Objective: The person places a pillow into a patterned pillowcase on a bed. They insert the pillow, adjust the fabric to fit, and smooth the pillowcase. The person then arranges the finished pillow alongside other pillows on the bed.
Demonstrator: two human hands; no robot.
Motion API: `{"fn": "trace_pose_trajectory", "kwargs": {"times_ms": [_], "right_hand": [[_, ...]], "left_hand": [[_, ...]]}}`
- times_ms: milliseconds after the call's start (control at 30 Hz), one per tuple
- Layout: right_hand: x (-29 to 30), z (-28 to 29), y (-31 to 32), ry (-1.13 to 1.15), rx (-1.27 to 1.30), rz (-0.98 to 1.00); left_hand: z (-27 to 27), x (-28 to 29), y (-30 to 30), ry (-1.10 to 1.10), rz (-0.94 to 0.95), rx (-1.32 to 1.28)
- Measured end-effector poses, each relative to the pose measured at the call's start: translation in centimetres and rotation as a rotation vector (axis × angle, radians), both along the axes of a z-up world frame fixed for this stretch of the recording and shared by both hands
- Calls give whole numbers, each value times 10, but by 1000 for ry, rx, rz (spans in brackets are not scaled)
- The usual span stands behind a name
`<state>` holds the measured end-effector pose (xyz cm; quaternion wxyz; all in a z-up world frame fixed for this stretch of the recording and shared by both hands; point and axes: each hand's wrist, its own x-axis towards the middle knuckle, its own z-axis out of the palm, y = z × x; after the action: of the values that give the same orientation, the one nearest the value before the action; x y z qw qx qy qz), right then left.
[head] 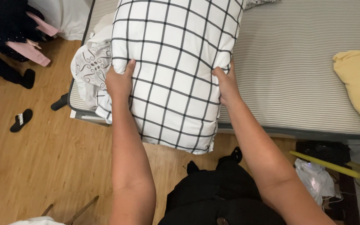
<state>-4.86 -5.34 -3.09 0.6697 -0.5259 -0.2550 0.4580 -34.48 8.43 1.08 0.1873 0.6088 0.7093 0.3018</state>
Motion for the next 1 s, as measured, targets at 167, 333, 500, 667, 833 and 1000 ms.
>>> {"fn": "trace_pose_trajectory", "kwargs": {"times_ms": [167, 333, 500, 667, 833, 1000], "right_hand": [[-5, 10, -2, 20, 3, -62], [-16, 52, -9, 97, 128, -38], [-23, 26, 4, 39, 121, -41], [-21, -28, 11, 49, -7, -45], [-17, -27, -5, 40, -47, -79], [-11, -24, -16, 15, 74, -45]], "left_hand": [[32, 8, -16, -654, -192, 216], [65, -6, -18, -790, -294, 548], [60, -20, -17, -414, -237, 323], [-41, -18, 10, 22, 1, 22], [-21, -4, -15, 58, 17, 223], [2, 25, -37, 262, -67, 330]]}}
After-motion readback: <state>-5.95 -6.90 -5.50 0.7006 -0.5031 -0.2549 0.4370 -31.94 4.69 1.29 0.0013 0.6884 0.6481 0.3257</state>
